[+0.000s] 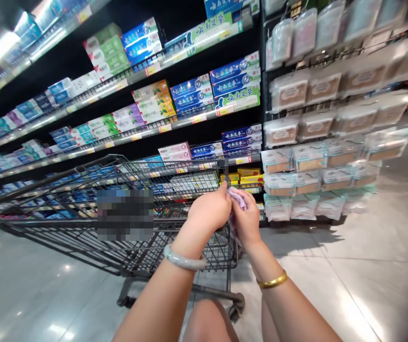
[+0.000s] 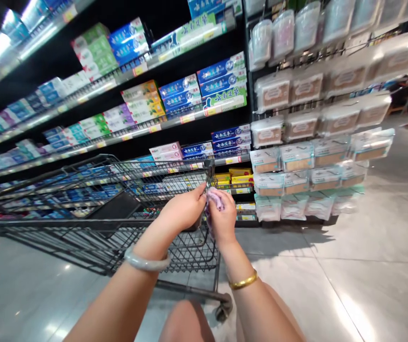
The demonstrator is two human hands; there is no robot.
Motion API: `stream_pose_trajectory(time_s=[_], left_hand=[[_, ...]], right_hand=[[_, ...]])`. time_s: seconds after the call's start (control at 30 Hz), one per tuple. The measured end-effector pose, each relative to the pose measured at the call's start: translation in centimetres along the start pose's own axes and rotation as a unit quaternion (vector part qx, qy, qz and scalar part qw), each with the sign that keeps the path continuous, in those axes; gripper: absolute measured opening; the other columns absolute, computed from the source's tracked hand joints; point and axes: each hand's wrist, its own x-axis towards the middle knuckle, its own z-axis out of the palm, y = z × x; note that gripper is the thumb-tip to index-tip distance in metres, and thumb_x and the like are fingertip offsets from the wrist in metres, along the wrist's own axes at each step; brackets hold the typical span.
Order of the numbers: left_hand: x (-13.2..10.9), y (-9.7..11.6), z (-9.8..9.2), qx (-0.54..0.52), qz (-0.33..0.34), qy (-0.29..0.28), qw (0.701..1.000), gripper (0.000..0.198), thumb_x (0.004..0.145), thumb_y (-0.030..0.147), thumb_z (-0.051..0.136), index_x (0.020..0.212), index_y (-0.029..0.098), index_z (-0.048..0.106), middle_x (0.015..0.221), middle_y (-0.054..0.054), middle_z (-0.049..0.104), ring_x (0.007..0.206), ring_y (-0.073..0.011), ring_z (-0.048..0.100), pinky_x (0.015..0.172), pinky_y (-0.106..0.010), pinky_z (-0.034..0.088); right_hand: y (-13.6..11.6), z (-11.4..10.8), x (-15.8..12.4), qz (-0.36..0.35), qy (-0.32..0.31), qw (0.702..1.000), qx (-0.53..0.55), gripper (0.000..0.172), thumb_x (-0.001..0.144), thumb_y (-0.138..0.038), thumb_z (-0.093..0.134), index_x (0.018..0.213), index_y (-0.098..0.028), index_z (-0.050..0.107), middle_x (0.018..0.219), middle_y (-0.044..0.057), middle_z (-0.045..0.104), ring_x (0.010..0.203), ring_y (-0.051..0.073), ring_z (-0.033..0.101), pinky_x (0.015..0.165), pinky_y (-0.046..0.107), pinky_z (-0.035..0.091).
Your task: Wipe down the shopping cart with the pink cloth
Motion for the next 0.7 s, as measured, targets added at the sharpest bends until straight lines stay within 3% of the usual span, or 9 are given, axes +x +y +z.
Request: stream_pose_trajectory(time_s=[0.13,0.23,0.3,0.37,0.43,0.6,0.7], left_hand=[[0.3,0.2,0.1,0.007,0.005,0.004,1.000,0.057,0.103,0.030,0.026,0.156,0.016,0.040,0.151,-0.017,0.054,0.118,-0.0298,0.068,0.098,-0.043,0.054],[0.4,0.5,0.0,0.017,0.005,0.009,1.000,0.056,0.102,0.026,0.027,0.155,0.015,0.042,0.148,-0.019,0.056,0.116,-0.0305,0.069,0.096,-0.045,0.056],[0.3,0.7,-0.3,0.026,0.019,0.010,0.999,0.053,0.100,0.022,0.032,0.149,0.014,0.049,0.149,-0.020,0.056,0.114,-0.0308,0.069,0.093,-0.044,0.057],[0.2,1.0,-0.6,0.032,0.032,0.011,0.999,0.050,0.098,0.019,0.035,0.143,0.013,0.055,0.144,-0.019,0.059,0.111,-0.0306,0.070,0.091,-0.044,0.058],[0.2,1.2,-0.8,0.037,0.040,0.014,0.998,0.049,0.097,0.017,0.036,0.141,0.012,0.057,0.142,-0.019,0.061,0.110,-0.0303,0.071,0.090,-0.043,0.058],[0.5,1.2,-0.5,0.043,0.046,0.022,0.998,0.049,0.095,0.013,0.037,0.138,0.012,0.060,0.160,-0.019,0.041,0.115,-0.0314,0.069,0.093,-0.043,0.057],[0.7,1.0,-0.3,0.033,0.037,0.020,0.999,0.052,0.096,0.016,0.038,0.144,0.013,0.056,0.160,-0.018,0.043,0.118,-0.0304,0.067,0.096,-0.041,0.056]], right_hand=[[2.0,0.1,0.2,0.128,-0.021,0.990,0.047,0.034,0.079,-0.044,0.072,0.103,-0.020,0.076,0.109,0.009,0.077,0.103,0.025,0.069,0.097,0.042,0.053],[1.7,0.1,0.3,0.195,-0.014,0.979,0.054,0.040,0.077,-0.048,0.071,0.101,-0.017,0.074,0.099,0.011,0.078,0.092,0.026,0.071,0.088,0.042,0.056],[0.0,0.0,0.4,0.147,-0.001,0.987,0.070,0.039,0.082,-0.046,0.068,0.109,-0.018,0.073,0.107,0.010,0.077,0.097,0.025,0.071,0.093,0.042,0.055],[-1.6,0.1,0.6,0.056,0.017,0.996,0.072,0.034,0.085,-0.040,0.067,0.113,-0.022,0.073,0.118,0.009,0.074,0.109,0.024,0.068,0.103,0.042,0.050],[-2.0,0.1,0.8,-0.003,0.021,0.999,0.050,0.030,0.086,-0.037,0.067,0.112,-0.023,0.074,0.123,0.007,0.071,0.115,0.024,0.065,0.108,0.042,0.047],[0.9,0.0,0.7,0.117,0.001,0.993,-0.011,0.035,0.084,-0.045,0.064,0.106,-0.019,0.075,0.107,0.008,0.074,0.101,0.025,0.066,0.099,0.043,0.051],[0.9,0.0,0.7,0.051,0.009,0.999,0.002,0.033,0.086,-0.044,0.064,0.108,-0.021,0.075,0.117,0.008,0.071,0.110,0.024,0.064,0.104,0.041,0.048]])
